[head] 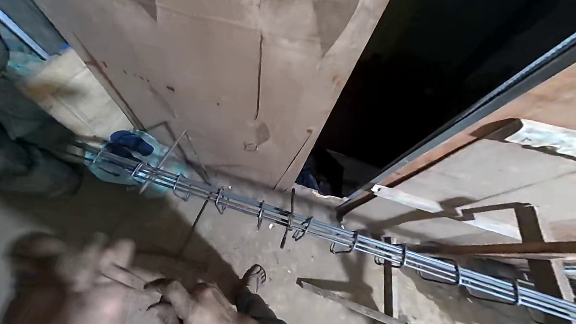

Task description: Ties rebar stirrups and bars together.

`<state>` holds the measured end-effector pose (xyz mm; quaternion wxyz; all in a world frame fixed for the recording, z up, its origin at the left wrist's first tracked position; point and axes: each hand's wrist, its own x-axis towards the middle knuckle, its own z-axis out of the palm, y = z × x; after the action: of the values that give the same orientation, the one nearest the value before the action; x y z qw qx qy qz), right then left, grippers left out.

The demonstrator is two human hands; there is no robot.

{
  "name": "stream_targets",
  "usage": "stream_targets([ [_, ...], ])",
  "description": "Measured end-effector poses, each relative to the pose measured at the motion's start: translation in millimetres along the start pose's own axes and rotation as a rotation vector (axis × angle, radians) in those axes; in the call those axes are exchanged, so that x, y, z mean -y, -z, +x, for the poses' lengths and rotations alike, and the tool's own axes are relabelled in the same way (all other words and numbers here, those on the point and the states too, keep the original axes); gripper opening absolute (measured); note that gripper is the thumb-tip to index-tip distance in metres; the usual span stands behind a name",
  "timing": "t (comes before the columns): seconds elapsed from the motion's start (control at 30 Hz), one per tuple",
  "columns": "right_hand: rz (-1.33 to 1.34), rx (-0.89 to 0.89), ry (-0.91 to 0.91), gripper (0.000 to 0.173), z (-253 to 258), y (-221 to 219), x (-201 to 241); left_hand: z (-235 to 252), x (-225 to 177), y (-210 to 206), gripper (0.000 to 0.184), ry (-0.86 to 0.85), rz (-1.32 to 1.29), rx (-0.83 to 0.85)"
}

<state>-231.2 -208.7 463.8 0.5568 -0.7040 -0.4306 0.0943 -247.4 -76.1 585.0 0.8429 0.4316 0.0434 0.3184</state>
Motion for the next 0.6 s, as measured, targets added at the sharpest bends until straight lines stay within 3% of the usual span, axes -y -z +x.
stream_targets([
  [0.07,-0.029,-0.009,0.019,0.017,1.3,6.2,-19.2,43.9,-12.6,9.5,0.024,-0.030,-0.201,-0.009],
  [0.17,0.136,0.012,0.040,0.021,9.8,31.0,-36.5,79.1,-1.6,12.6,0.026,0.016,-0.292,-0.007],
  [0.23,0.253,-0.010,-0.044,0.021,14.3,49.8,-41.4,102.0,6.3,18.6,0.033,0.030,-0.308,-0.056],
  [0.37,0.287,-0.042,-0.159,0.030,-1.6,91.3,-50.4,191.6,3.1,78.4,0.036,0.043,-0.192,-0.129],
  [0.47,0.271,0.008,-0.221,0.035,-14.2,111.2,-55.7,245.6,33.0,93.4,0.036,0.118,-0.221,-0.147],
  [0.6,-0.083,0.076,-0.489,0.024,-12.3,106.0,-52.4,287.2,102.6,47.3,0.033,0.220,-0.236,-0.333],
])
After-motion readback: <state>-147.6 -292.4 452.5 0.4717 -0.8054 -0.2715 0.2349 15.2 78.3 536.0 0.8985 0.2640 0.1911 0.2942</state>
